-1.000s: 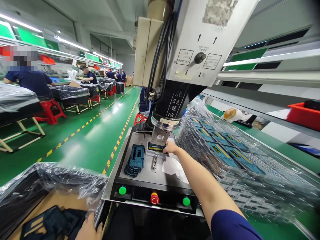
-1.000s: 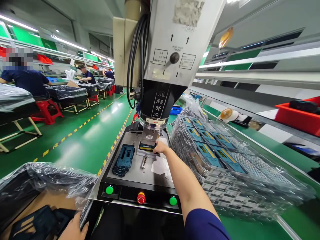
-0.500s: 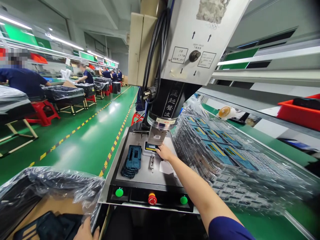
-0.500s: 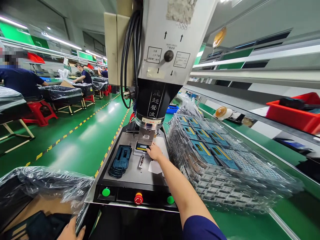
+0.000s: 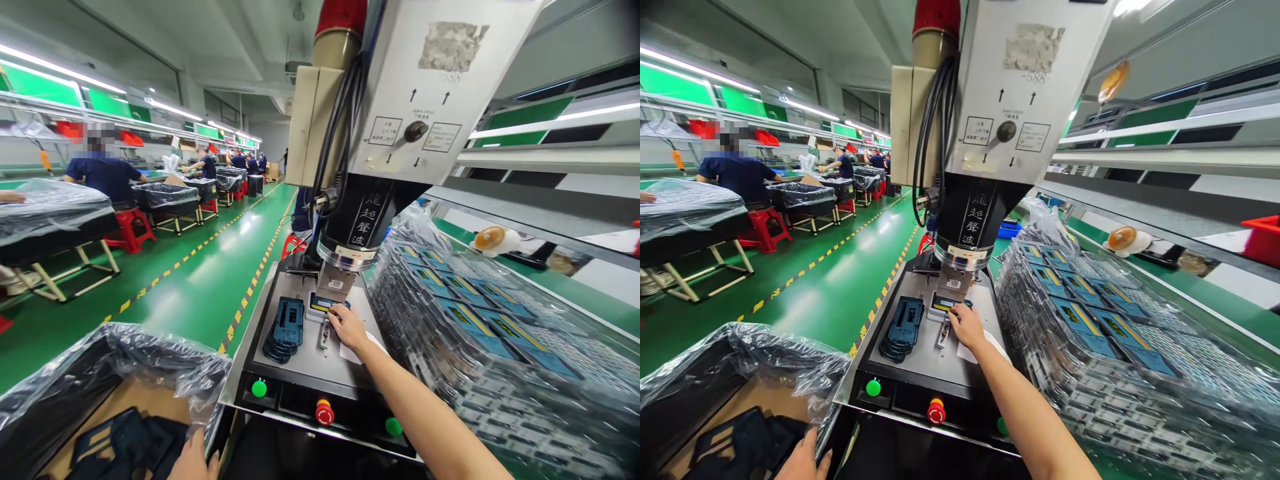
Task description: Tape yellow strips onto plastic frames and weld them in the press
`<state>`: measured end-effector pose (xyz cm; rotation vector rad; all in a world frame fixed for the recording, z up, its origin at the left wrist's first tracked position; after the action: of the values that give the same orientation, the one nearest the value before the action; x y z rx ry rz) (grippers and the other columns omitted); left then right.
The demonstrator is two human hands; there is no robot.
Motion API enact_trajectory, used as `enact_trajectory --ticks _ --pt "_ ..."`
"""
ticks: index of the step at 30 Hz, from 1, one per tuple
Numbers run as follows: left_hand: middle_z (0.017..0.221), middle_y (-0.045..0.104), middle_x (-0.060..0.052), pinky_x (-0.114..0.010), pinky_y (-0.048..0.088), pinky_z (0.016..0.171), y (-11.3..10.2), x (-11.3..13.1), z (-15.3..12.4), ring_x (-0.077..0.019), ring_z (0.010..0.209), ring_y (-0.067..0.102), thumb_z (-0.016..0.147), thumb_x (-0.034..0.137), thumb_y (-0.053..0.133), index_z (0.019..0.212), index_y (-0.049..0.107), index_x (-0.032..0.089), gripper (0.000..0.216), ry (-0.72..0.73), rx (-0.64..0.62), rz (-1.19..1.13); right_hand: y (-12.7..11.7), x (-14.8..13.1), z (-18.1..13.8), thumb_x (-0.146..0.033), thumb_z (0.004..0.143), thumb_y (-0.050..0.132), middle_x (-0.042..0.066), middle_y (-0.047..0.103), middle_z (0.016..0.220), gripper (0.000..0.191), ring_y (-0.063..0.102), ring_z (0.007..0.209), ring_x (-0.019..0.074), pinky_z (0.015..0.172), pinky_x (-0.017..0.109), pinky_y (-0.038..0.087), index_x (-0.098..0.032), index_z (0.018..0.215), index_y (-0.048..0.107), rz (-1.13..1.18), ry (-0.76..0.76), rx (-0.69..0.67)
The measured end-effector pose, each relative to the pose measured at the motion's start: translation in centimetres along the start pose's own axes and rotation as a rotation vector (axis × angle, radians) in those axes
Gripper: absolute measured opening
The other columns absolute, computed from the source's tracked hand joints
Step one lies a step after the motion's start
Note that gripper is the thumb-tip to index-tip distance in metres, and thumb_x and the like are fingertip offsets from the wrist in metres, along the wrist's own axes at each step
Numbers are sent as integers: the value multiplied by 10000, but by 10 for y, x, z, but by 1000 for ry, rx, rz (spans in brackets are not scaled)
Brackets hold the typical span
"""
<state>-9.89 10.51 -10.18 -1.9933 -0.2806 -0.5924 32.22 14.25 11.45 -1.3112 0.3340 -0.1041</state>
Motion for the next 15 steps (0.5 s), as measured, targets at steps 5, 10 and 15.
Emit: enact_trajectory --ticks 5,10,15 --pt "1236 548 -210 -404 409 968 -7 9 -11 -297 1128 585 907 233 342 1289 385 79 414 -29 21 -23 1 0 4 -332 967 366 93 617 1275 353 521 1211 222 1083 414 300 -188 1086 666 -34 -29 -7" --pt "1216 564 -167 -422 415 974 -9 10 -15 -296 1116 583 911 254 355 1292 401 107 411 -39 51 -28 -5 2 5 -393 931 446 123 576 1332 371 455 1293 283 1080 467 327 -179 1114 688 -54 -55 -58" --pt "1367 464 -178 -398 370 1082 -4 7 -13 -282 1267 471 874 251 449 1322 439 78 480 2 251 37 -14 -1 -40 -478 902 450 168 609 1260 468 537 1197 282 1056 444 404 -133 1148 650 51 -124 258"
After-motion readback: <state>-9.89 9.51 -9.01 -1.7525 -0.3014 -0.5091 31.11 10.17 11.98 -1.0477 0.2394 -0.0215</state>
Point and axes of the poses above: each hand's wrist, its own z-axis towards the middle knuckle, its own y-axis out of the palm, x = y × z, the point moved 2 cm from there along z, towards the middle knuckle
